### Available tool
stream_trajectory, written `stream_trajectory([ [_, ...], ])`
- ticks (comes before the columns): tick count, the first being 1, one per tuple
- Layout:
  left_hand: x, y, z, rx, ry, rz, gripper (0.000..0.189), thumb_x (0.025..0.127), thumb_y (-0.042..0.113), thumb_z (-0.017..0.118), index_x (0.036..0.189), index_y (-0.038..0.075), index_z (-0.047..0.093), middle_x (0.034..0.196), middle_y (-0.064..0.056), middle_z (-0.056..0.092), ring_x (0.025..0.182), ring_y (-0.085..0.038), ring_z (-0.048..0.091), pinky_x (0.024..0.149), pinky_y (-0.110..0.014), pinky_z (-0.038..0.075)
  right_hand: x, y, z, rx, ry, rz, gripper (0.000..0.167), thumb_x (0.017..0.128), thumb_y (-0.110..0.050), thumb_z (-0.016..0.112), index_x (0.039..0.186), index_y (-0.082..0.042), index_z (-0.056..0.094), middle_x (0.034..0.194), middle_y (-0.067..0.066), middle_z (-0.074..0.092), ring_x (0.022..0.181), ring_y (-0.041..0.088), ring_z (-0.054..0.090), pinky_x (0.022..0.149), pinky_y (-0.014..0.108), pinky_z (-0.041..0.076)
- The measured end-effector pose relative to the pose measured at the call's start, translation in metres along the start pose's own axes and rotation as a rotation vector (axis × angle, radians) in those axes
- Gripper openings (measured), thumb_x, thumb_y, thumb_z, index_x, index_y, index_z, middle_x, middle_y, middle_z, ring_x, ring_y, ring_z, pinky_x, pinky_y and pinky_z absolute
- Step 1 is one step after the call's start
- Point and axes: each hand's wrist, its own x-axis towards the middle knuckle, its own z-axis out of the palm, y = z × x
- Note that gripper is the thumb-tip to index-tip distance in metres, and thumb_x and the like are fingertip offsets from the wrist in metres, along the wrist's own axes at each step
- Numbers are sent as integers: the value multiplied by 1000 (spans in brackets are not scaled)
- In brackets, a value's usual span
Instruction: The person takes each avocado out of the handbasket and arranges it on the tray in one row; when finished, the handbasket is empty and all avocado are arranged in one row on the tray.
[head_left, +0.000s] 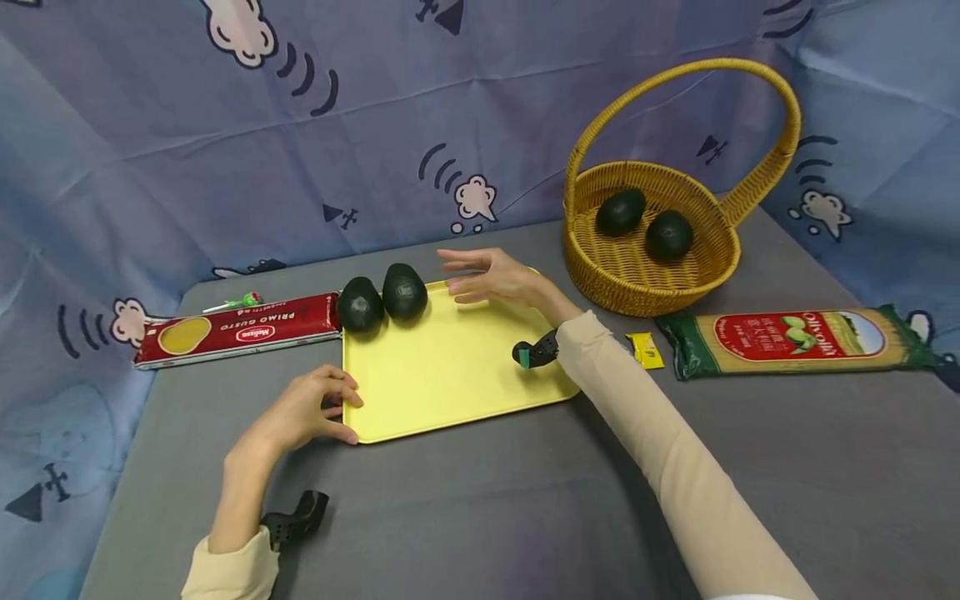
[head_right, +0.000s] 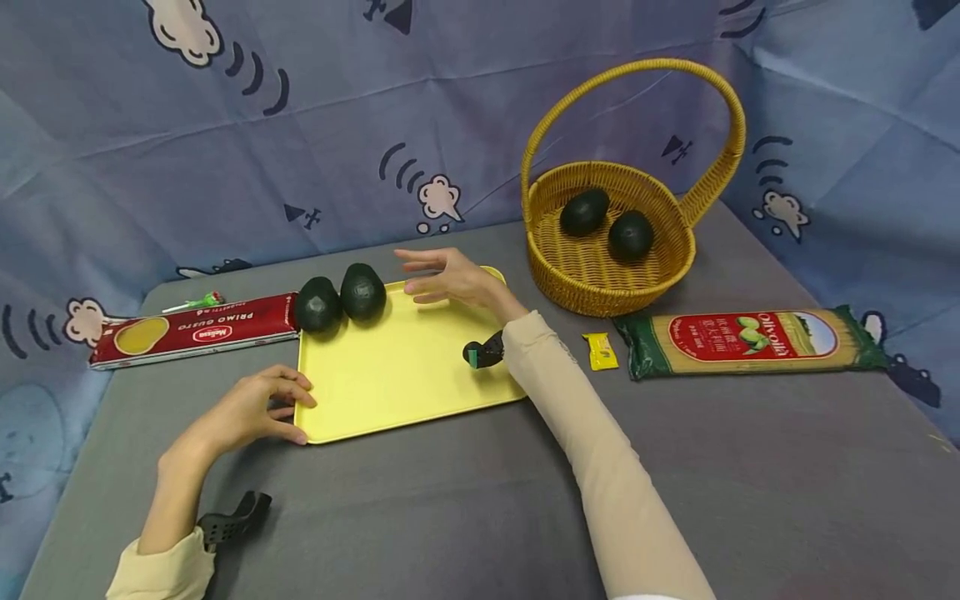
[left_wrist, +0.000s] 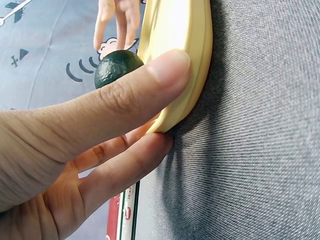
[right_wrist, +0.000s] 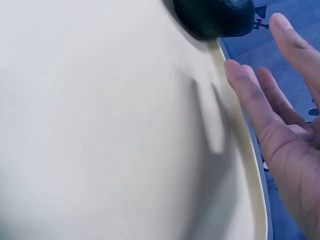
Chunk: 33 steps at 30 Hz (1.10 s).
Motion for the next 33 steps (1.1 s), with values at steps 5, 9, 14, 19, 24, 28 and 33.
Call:
stream_trajectory([
  [5, -1, -2, 1, -12, -3, -5, 36, 64, 4, 87, 94, -5, 69, 115, -19, 51, 102, -34, 56, 83, -33, 58, -17, -2, -6, 39, 9, -25, 62, 93, 5, 57, 149, -7, 32, 150, 20, 34, 132, 38, 40, 99, 46, 49],
  [9, -3, -4, 1, -23, -3, 3, 35, 65, 5, 87, 94, -5, 69, 115, -20, 51, 102, -34, 57, 83, -33, 59, -32, -4, -10, 94, 16, -52, 60, 95, 4, 55, 149, -6, 32, 149, 23, 32, 134, 41, 35, 104, 50, 44],
  [14, -5, -5, 1, -21, 7, 16, 35, 64, 5, 87, 93, -4, 69, 114, -20, 51, 100, -34, 58, 82, -34, 59, -55, -11, -16, 67, 13, -82, 60, 95, -1, 57, 149, -6, 32, 149, 22, 34, 134, 38, 37, 105, 51, 41],
  [19, -5, -6, 1, -10, 11, 27, 35, 65, 6, 87, 94, -4, 70, 113, -19, 52, 99, -34, 60, 82, -33, 59, -85, -22, -28, 8, 6, -116, 62, 94, -5, 60, 149, -8, 32, 148, 18, 37, 132, 31, 42, 100, 42, 49],
  [24, -3, -8, 0, 18, 10, 42, 35, 65, 7, 88, 94, -3, 70, 113, -18, 52, 99, -33, 59, 82, -32, 59, -120, -30, -53, -1, -19, -194, 59, 95, -2, 58, 149, -11, 35, 146, 12, 42, 129, 23, 47, 98, 39, 50],
  [28, -1, -8, -1, 38, 2, 46, 36, 65, 8, 87, 95, -3, 71, 113, -19, 53, 99, -33, 60, 82, -32, 59, -151, -35, -83, -9, -15, -256, 54, 97, 7, 48, 147, -11, 39, 142, 7, 47, 125, 20, 51, 97, 39, 50],
  [33, 1, -5, -2, 63, -4, 51, 37, 65, 8, 87, 96, -4, 71, 113, -19, 53, 99, -33, 60, 81, -32, 59, -183, -39, -117, 35, 59, -287, 52, 98, 10, 42, 146, -8, 40, 138, 3, 53, 120, 17, 55, 94, 35, 52],
])
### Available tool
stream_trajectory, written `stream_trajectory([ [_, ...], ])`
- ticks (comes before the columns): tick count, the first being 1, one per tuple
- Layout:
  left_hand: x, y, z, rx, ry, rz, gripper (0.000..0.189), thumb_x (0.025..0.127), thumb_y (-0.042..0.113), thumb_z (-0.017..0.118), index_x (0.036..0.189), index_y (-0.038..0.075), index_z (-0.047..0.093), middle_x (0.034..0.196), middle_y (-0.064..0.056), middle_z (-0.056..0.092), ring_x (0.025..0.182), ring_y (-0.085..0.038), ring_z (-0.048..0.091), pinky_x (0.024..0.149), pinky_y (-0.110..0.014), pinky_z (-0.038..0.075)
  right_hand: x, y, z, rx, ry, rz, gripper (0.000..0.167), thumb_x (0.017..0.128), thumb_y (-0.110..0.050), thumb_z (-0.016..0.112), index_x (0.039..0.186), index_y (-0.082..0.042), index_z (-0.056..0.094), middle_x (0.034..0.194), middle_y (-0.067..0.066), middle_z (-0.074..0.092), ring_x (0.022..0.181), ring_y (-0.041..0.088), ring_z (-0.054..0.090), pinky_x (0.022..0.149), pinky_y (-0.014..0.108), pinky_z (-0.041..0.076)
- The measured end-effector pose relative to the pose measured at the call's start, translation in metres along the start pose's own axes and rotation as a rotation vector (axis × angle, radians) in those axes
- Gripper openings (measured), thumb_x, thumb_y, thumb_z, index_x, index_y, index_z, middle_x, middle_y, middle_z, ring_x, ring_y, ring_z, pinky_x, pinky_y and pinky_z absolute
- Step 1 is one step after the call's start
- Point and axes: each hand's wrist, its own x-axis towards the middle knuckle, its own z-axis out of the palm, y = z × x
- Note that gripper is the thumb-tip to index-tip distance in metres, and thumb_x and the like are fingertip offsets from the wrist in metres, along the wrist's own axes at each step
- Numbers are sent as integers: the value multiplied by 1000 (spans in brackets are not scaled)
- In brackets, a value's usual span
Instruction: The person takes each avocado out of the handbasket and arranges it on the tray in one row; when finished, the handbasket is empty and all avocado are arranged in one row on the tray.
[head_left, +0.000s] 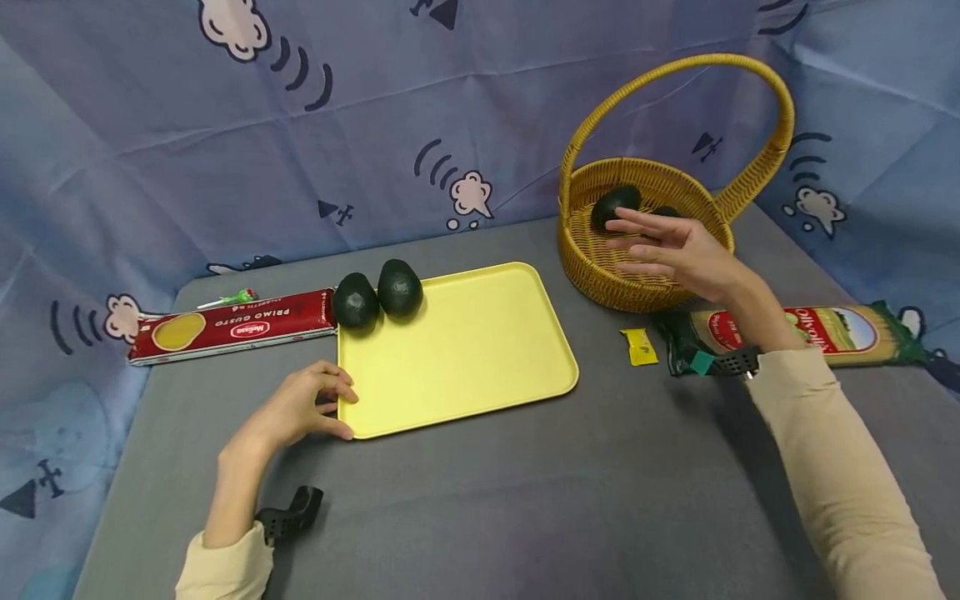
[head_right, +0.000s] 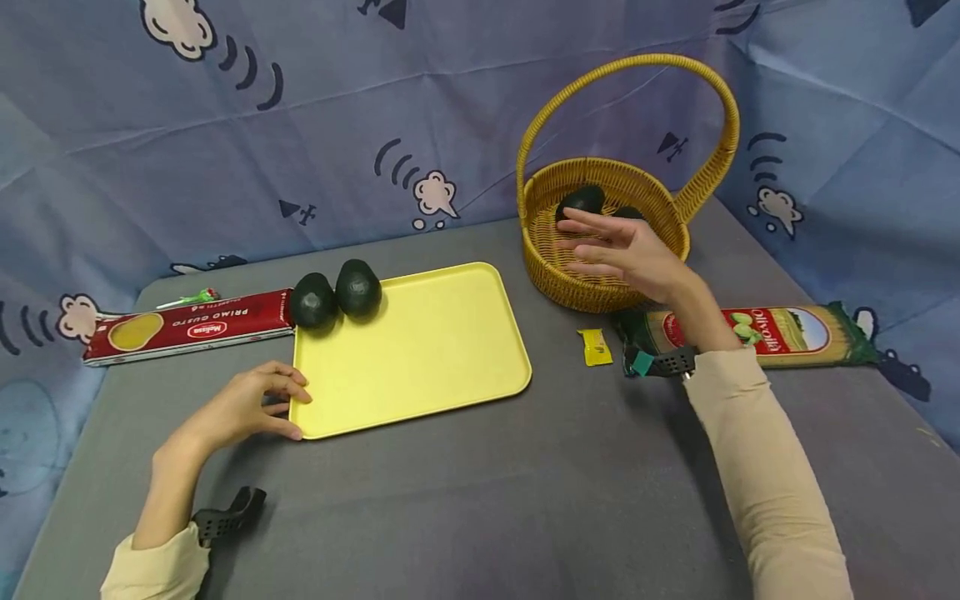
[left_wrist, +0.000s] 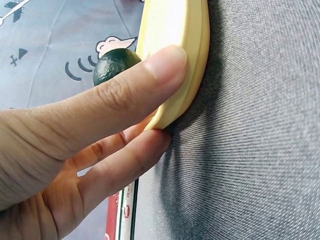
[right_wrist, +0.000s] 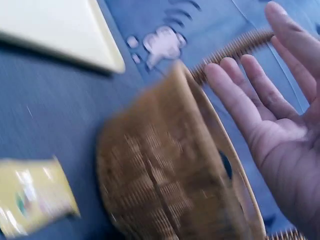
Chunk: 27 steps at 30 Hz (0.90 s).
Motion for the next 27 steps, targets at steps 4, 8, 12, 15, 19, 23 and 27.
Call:
stream_trajectory([
  [4, 0, 2, -1, -2, -3, -4, 37, 65, 8, 87, 96, -4, 71, 114, -20, 53, 99, -33, 60, 81, -32, 59, -14, -7, -24, -3, 134, 14, 50, 96, 12, 45, 143, -7, 45, 132, 2, 57, 113, 15, 60, 87, 33, 56],
  [8, -1, 3, -2, -7, -6, -11, 37, 66, 8, 87, 96, -4, 71, 114, -20, 53, 99, -33, 60, 81, -32, 59, -25, -11, -46, -19, 253, 38, 51, 94, 12, 49, 141, -7, 47, 128, 0, 59, 108, 14, 63, 83, 30, 58],
  [12, -1, 3, -2, -7, -5, -4, 37, 65, 9, 87, 96, -4, 71, 113, -19, 53, 98, -33, 60, 82, -33, 59, -32, -13, -61, -63, 315, 60, 53, 92, 13, 52, 140, -8, 50, 124, -3, 62, 104, 10, 64, 81, 26, 58],
  [15, -1, 3, -2, -5, -2, 1, 37, 65, 9, 87, 96, -4, 71, 113, -20, 53, 98, -33, 60, 82, -33, 59, -32, -15, -68, -239, 361, 103, 51, 91, 10, 56, 138, -10, 52, 120, -10, 63, 102, 4, 63, 78, 20, 58],
  [19, -1, 3, -1, -22, -5, -11, 35, 66, 7, 87, 95, -4, 70, 114, -20, 52, 101, -35, 59, 82, -32, 59, -22, -20, -70, -652, 401, 277, 55, 93, -13, 64, 144, -16, 44, 135, -1, 55, 116, 12, 56, 77, 9, 53],
  [23, -1, 0, 0, -45, -3, -20, 35, 66, 7, 87, 95, -3, 70, 115, -19, 52, 102, -35, 58, 83, -32, 58, -9, -23, -71, -878, 344, 450, 72, 92, -33, 65, 151, -18, 28, 151, 19, 31, 134, 38, 34, 103, 33, 47],
  [27, 0, 0, 1, -63, 1, -25, 36, 65, 7, 87, 95, -3, 70, 114, -18, 52, 102, -34, 57, 83, -32, 58, -2, -23, -75, -866, 320, 529, 78, 92, -38, 64, 153, -20, 20, 155, 19, 21, 138, 42, 24, 109, 60, 30],
])
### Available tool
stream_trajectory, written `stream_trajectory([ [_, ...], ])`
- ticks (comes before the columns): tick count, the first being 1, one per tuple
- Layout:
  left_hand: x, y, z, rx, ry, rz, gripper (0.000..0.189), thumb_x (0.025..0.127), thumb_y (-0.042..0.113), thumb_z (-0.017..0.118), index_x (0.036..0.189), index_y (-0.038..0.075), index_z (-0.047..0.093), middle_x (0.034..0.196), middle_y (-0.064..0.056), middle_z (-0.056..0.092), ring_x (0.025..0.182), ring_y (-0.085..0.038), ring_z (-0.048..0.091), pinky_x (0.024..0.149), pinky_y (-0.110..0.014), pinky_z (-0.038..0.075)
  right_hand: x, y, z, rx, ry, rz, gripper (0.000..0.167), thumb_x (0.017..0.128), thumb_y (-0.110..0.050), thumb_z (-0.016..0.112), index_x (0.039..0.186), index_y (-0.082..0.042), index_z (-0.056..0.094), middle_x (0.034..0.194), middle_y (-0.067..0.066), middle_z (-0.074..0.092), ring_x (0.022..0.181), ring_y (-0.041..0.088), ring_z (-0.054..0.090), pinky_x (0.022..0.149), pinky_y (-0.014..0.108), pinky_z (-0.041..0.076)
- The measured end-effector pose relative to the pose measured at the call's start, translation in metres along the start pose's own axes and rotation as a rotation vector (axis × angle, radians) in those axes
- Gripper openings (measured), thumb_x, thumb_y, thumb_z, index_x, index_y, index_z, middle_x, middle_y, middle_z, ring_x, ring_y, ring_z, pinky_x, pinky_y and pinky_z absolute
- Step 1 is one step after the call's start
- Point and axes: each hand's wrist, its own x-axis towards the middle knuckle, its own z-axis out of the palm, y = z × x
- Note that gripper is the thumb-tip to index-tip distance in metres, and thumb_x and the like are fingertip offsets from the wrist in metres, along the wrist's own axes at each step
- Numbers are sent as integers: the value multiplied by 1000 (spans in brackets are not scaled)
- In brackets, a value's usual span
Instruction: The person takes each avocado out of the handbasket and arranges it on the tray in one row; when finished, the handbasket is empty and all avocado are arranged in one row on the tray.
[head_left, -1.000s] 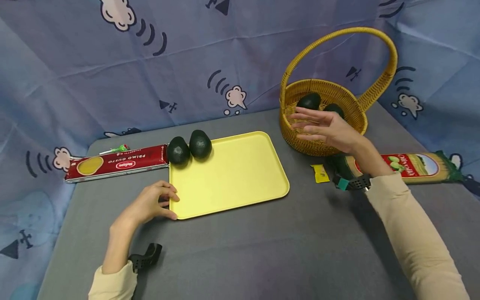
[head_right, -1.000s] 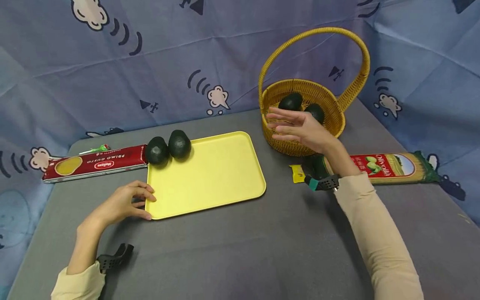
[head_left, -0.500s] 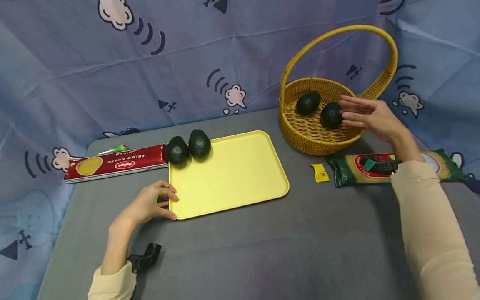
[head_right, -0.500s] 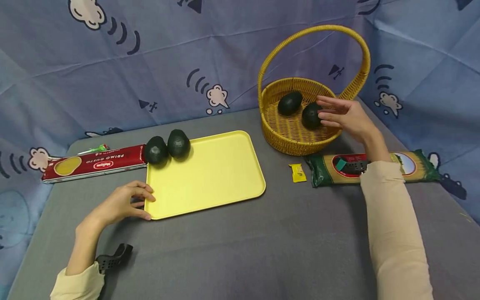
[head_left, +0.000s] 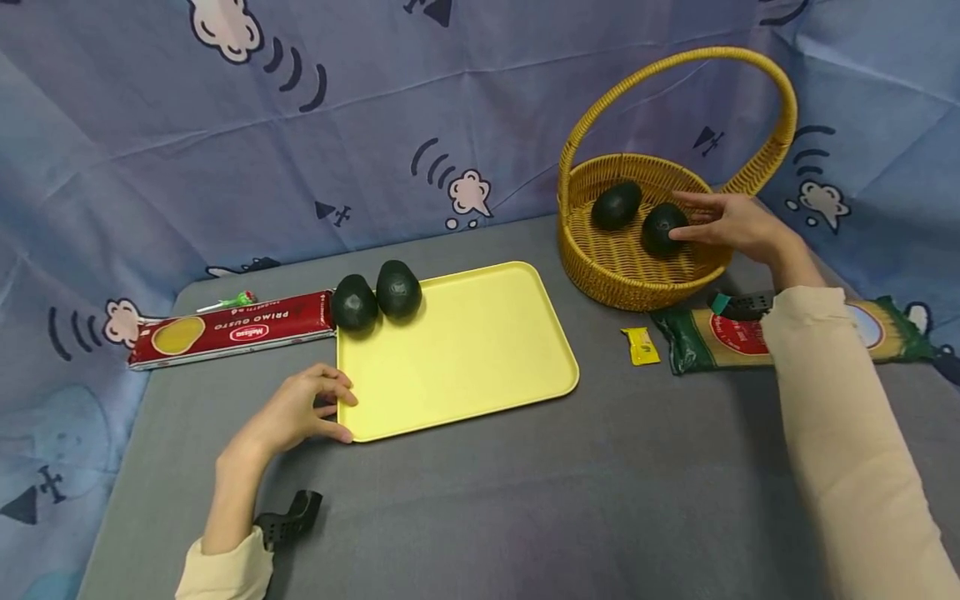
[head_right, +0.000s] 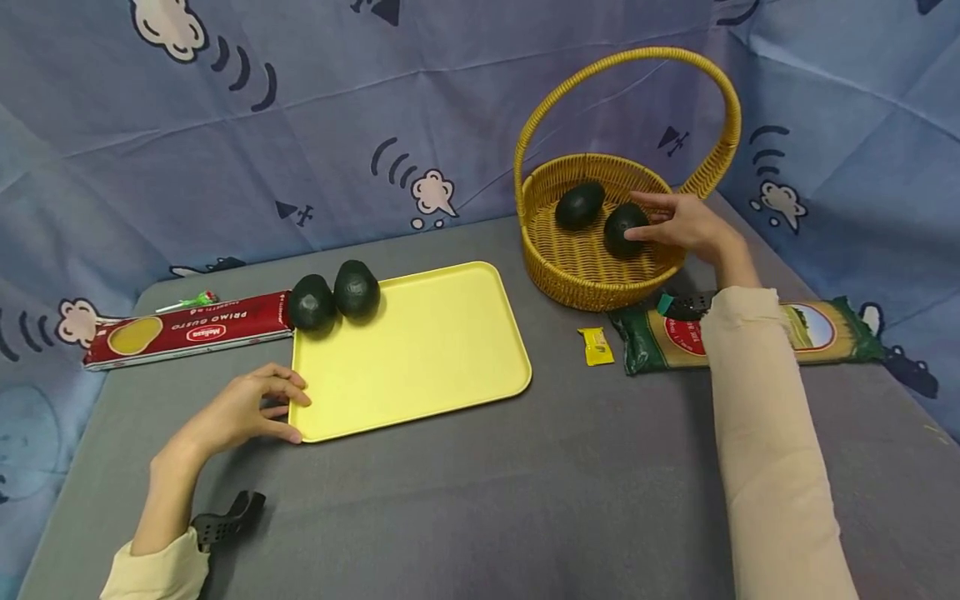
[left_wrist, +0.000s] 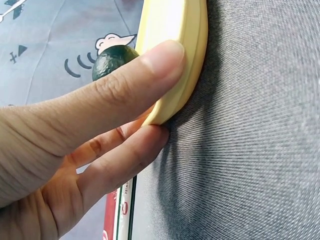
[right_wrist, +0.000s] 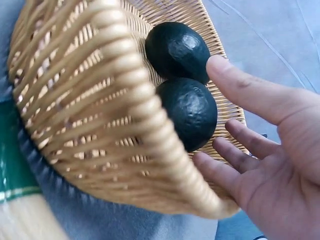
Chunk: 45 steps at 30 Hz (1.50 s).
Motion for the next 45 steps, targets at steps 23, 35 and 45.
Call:
stream_trajectory([
  [23, 0, 1, 0, -10, 6, 13, 35, 65, 5, 87, 94, -4, 70, 113, -19, 52, 102, -34, 58, 85, -33, 58, 20, 1, 18, 261, -25, 106, 57, 104, -22, 36, 154, -9, 12, 158, 20, -3, 139, 45, 18, 111, 57, 30],
  [35, 1, -1, 0, -22, 3, -22, 34, 65, 3, 87, 94, -4, 69, 114, -19, 51, 104, -35, 56, 85, -33, 58, 25, 0, 25, 335, 25, 158, 67, 97, -20, 56, 153, -15, 18, 156, 23, -7, 133, 41, 34, 84, 32, 59],
  [45, 1, 1, 0, -11, 1, -27, 35, 65, 5, 87, 94, -3, 70, 114, -19, 51, 104, -35, 56, 85, -33, 58, 22, -3, 30, 436, 101, 196, 67, 95, -16, 59, 152, -15, 22, 157, 20, -7, 134, 37, 31, 80, 32, 60],
])
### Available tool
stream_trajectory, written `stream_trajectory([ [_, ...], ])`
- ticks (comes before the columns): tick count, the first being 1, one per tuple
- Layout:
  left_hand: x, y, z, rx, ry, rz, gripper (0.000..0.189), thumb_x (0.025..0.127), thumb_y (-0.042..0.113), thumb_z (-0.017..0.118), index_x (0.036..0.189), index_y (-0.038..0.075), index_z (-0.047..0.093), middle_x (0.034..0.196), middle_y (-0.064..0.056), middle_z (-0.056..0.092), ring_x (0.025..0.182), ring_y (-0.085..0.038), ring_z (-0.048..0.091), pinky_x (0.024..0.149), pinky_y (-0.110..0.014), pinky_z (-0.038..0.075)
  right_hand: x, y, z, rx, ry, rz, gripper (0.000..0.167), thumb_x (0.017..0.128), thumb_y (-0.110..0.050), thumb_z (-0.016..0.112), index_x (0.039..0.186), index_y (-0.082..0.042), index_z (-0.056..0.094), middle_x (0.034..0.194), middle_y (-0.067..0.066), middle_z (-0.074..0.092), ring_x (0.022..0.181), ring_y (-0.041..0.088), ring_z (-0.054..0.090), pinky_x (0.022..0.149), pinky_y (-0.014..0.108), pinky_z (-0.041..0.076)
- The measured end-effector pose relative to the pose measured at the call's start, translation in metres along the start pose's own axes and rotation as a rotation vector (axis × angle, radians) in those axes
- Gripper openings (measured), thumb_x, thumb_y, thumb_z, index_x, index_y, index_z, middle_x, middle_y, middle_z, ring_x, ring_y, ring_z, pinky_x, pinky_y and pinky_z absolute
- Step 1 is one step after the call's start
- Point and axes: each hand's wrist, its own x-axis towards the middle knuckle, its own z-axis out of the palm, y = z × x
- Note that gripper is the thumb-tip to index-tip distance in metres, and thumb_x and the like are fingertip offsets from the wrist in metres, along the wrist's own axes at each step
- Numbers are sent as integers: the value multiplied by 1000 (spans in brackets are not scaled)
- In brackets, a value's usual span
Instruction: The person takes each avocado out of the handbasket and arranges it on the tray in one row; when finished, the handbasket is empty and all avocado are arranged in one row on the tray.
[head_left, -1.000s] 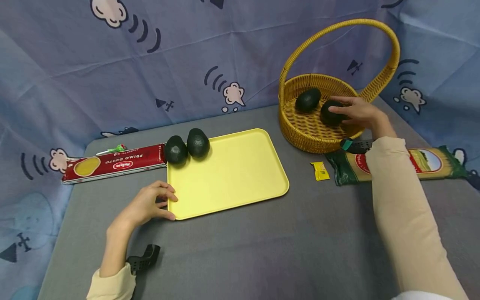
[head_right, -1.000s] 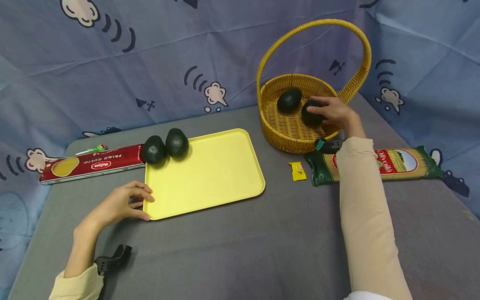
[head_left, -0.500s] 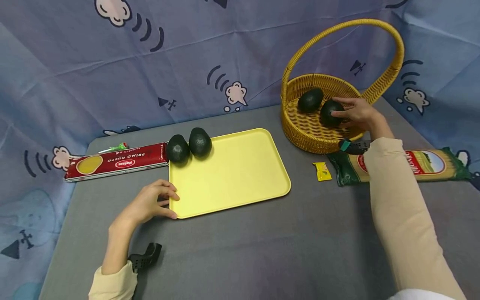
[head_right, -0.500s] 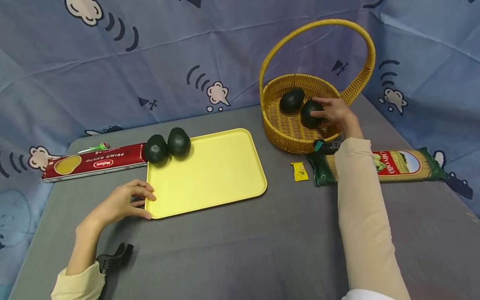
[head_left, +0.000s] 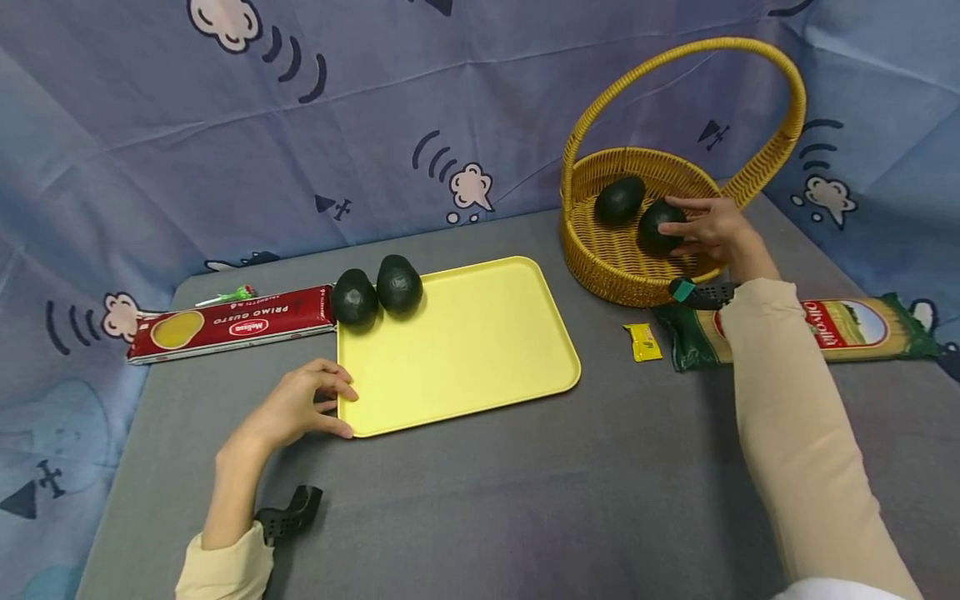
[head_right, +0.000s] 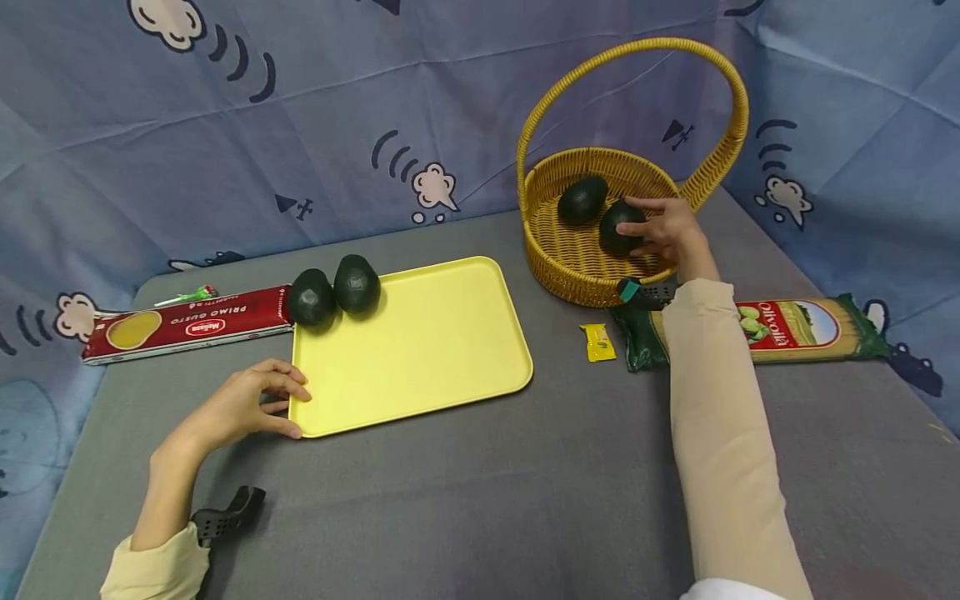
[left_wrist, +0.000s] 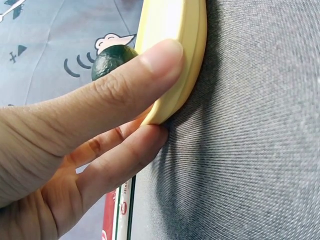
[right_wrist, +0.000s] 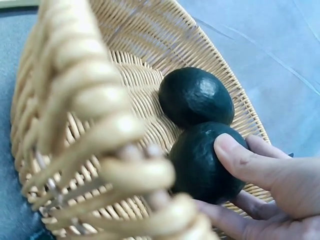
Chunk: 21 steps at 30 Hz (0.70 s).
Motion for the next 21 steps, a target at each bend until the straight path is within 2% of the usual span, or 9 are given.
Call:
stream_trajectory([
  [1, 0, 0, 0, 0, -1, 4, 35, 65, 5, 87, 94, -3, 70, 114, -19, 51, 104, -35, 56, 85, -33, 58, -1, 0, 0, 0, 10, 3, 67, 95, -16, 59, 151, -15, 23, 157, 21, -3, 129, 33, 43, 79, 32, 60],
  [3, 0, 0, 0, 3, 2, 10, 34, 65, 5, 87, 93, -3, 70, 114, -19, 51, 103, -34, 56, 84, -33, 58, -3, -3, 0, 26, 19, 22, 68, 94, -17, 61, 151, -16, 24, 157, 20, 0, 127, 29, 47, 81, 33, 60],
  [6, -1, 0, 0, 13, 10, 18, 34, 64, 5, 88, 92, -3, 70, 112, -18, 52, 101, -33, 57, 83, -33, 58, -5, -8, 0, 65, 36, 52, 70, 92, -17, 63, 151, -18, 27, 158, 17, 7, 99, 17, 65, 80, 33, 60],
  [8, -2, -1, 0, 22, 14, 21, 35, 63, 6, 88, 92, -2, 70, 112, -18, 53, 100, -33, 58, 83, -33, 58, -7, -13, 0, 95, 44, 75, 71, 90, -17, 65, 151, -20, 28, 159, 13, 6, 91, 13, 68, 78, 33, 60],
  [9, -2, -1, 0, 26, 15, 24, 36, 63, 7, 88, 93, -2, 70, 112, -18, 53, 100, -32, 58, 82, -32, 58, -8, -15, 0, 106, 53, 84, 71, 90, -17, 66, 150, -22, 30, 159, 13, 5, 77, 8, 68, 75, 32, 61],
  [12, -2, -1, -1, 33, 12, 26, 36, 63, 8, 88, 93, -2, 71, 112, -17, 53, 100, -32, 59, 82, -32, 58, -14, -19, -1, 155, 62, 99, 71, 88, -16, 68, 149, -25, 32, 159, 11, 0, 65, 9, 68, 63, 27, 61],
  [15, -2, -1, 0, 40, 7, 24, 37, 64, 9, 88, 94, -2, 71, 112, -17, 53, 99, -32, 59, 82, -32, 58, -19, -19, -1, 199, 65, 88, 71, 89, -14, 67, 149, -26, 32, 158, 14, -3, 62, 12, 69, 54, 23, 59],
  [19, -1, -1, 1, 33, -1, 19, 37, 64, 9, 88, 94, -2, 71, 113, -18, 52, 99, -32, 60, 83, -32, 58, -27, -17, -1, 214, 68, 60, 70, 89, -13, 66, 149, -25, 32, 158, 17, -1, 68, 13, 70, 60, 26, 61],
  [21, -1, 0, 1, 25, -5, 19, 37, 64, 8, 88, 94, -3, 70, 113, -18, 52, 100, -32, 59, 83, -33, 58, -32, -16, -2, 230, 60, 55, 71, 88, -14, 67, 149, -26, 32, 158, 16, 0, 93, 21, 69, 68, 28, 62],
])
